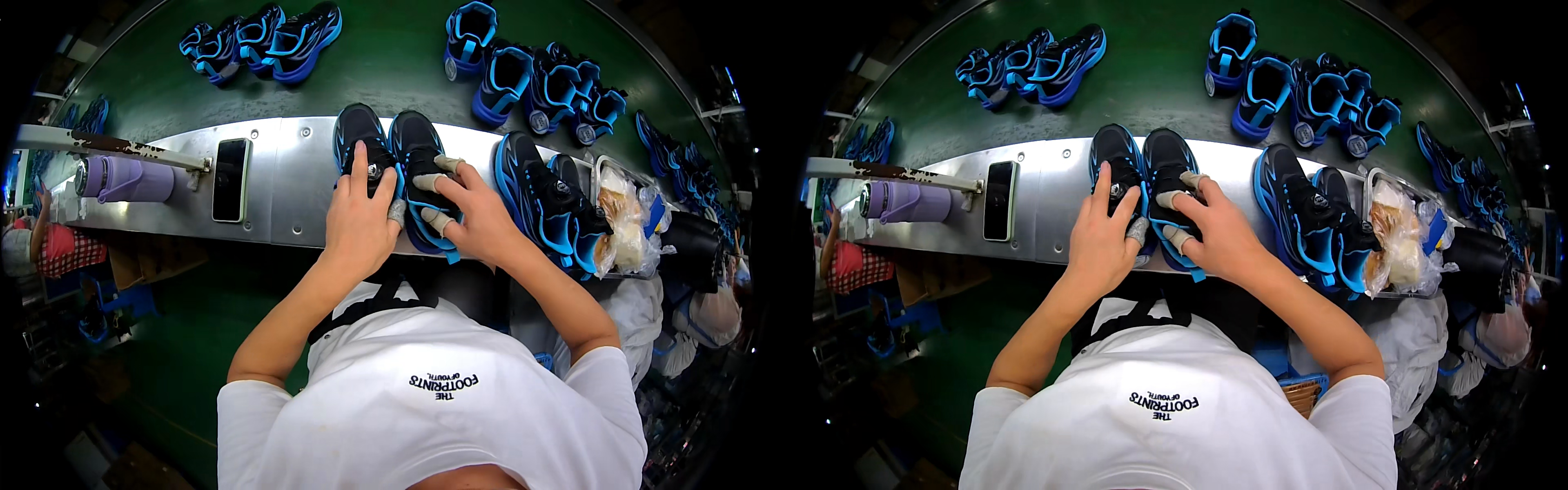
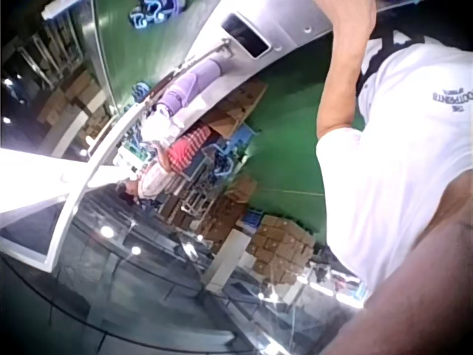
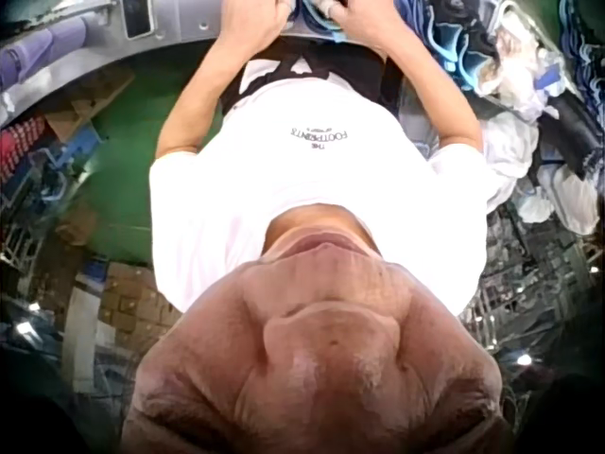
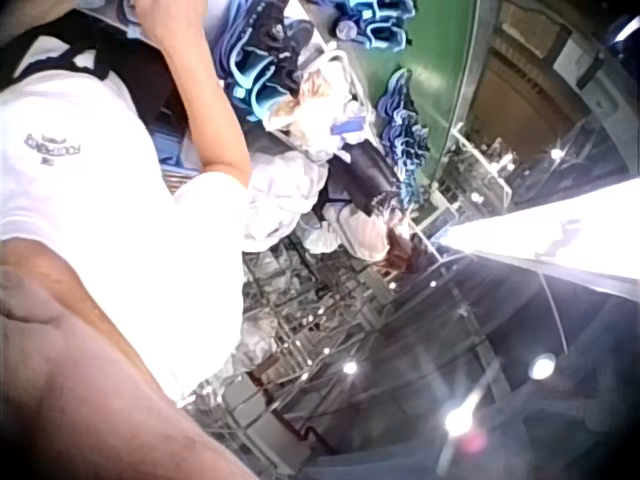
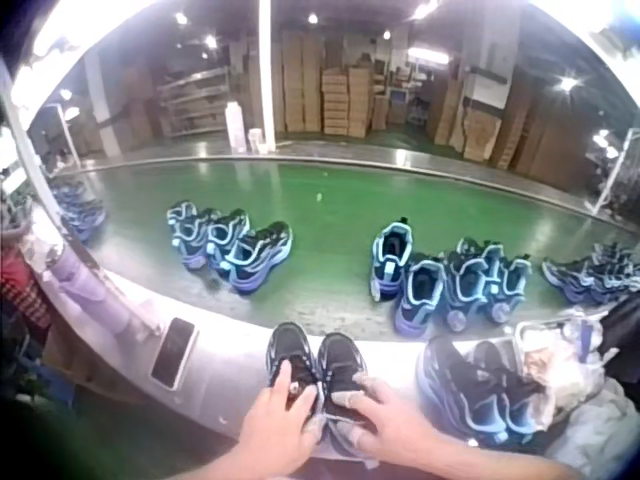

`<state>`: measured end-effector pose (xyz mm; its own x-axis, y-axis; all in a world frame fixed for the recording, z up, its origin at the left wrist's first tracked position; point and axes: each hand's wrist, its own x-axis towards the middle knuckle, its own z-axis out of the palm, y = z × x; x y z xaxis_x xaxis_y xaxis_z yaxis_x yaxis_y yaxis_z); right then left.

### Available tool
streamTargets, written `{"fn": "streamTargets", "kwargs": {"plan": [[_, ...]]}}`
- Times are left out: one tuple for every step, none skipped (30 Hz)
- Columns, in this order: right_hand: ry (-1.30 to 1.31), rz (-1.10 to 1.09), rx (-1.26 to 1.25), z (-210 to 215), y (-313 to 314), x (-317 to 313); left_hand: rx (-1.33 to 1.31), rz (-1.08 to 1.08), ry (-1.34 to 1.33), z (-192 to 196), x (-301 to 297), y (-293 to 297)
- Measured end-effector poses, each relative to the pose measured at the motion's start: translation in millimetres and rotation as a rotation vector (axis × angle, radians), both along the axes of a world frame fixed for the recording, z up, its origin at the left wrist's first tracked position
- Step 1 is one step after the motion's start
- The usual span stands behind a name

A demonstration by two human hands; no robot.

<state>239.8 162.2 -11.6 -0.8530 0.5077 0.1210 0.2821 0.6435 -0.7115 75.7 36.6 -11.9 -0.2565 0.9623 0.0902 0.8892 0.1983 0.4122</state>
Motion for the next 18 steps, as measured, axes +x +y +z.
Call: {"fn": "streamTargets", "kwargs": {"plan": [[-0.001,-0.002,-0.001,0,-1,0,-0.023,0.012,-0.014,-1,-1,2],[-0.004,0.005,0.015,-1,-5,0,-0.049,0.022,-0.028,-2,-1,4],[-0.008,0.013,0.03,-2,-8,-1,-0.053,0.018,-0.03,-2,1,3],[-0.001,-0.008,-0.024,-2,-7,-1,-0.052,0.007,-0.017,1,4,2],[-0.001,-0.008,-0.026,1,-2,-1,-0.049,-0.001,-0.003,2,6,2],[-0.004,-0.009,-0.09,4,4,-1,-0.09,0.008,-0.034,2,10,4],[-0.007,-0.01,-0.153,6,8,-1,-0.092,0.009,-0.035,0,12,6],[-0.01,-0.017,-0.185,7,7,-2,-0.073,0.034,0.02,-1,16,8],[-0.013,-0.017,-0.188,6,6,-3,-0.054,0.059,0.074,-3,19,9],[-0.026,-0.012,-0.194,6,4,-3,-0.048,0.085,0.075,-8,20,10],[-0.038,-0.005,-0.2,6,3,-3,-0.05,0.088,0.072,-10,23,11],[-0.035,0.002,-0.182,6,2,-1,-0.045,0.123,0.08,-11,25,13],[-0.037,0.005,-0.184,7,2,3,-0.038,0.159,0.089,-12,25,14],[-0.052,0.049,-0.095,8,1,8,-0.036,0.16,0.072,-13,24,15],[-0.065,0.093,-0.007,9,1,12,-0.038,0.16,0.07,-13,24,16],[-0.001,0.104,0.129,-2,0,14,-0.053,0.154,0.069,-12,23,15],[-0.002,0.104,0.128,-9,-3,14,-0.065,0.147,0.069,-12,23,17],[-0.041,0.055,0.233,-14,-10,12,-0.064,0.146,0.066,-14,23,17]]}}
